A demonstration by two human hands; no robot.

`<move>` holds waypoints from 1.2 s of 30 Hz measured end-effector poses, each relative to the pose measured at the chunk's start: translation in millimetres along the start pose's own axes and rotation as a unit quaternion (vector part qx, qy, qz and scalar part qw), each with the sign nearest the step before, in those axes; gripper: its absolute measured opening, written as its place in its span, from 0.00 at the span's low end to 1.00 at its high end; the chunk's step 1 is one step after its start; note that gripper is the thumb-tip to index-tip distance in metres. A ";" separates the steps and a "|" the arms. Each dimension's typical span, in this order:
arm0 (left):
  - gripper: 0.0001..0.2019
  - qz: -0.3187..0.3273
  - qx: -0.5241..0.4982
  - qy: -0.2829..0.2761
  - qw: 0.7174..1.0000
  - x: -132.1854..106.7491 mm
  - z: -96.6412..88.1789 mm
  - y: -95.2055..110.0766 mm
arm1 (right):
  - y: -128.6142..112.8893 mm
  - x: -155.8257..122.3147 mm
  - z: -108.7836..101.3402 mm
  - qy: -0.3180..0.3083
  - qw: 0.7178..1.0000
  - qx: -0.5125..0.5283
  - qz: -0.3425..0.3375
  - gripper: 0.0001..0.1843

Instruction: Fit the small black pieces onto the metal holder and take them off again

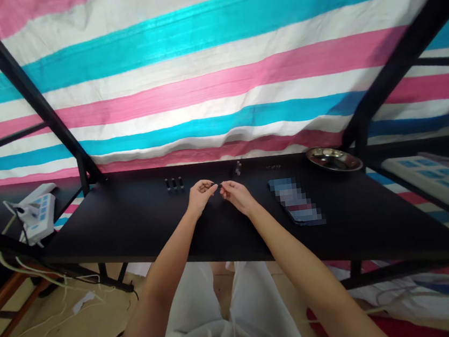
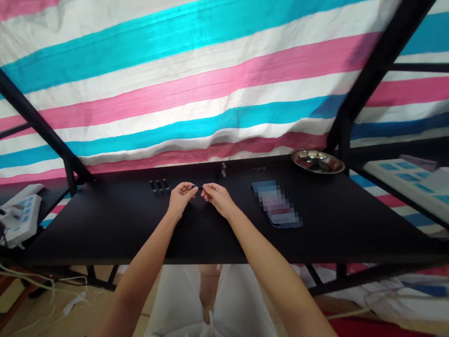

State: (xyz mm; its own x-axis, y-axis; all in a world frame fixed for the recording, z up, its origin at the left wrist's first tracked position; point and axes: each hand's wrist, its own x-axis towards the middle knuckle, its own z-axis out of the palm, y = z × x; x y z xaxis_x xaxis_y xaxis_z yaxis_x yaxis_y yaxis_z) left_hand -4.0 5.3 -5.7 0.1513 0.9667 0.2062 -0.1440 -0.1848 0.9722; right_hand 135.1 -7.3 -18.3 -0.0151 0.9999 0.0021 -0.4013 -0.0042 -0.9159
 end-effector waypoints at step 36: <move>0.08 -0.021 0.479 0.193 0.856 19.2 -42.5 -7.5 | 6.4 -1.3 2.0 -0.034 0.998 -0.006 0.054 0.19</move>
State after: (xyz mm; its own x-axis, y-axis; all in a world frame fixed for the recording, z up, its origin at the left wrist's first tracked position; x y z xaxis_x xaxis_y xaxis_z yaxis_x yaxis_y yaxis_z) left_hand -41.7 32.8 -13.8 -0.2239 0.9284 0.2966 0.7492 -0.0307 0.6616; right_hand 130.7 -8.6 -23.4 -0.1210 0.9901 -0.0706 -0.3834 -0.1122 -0.9167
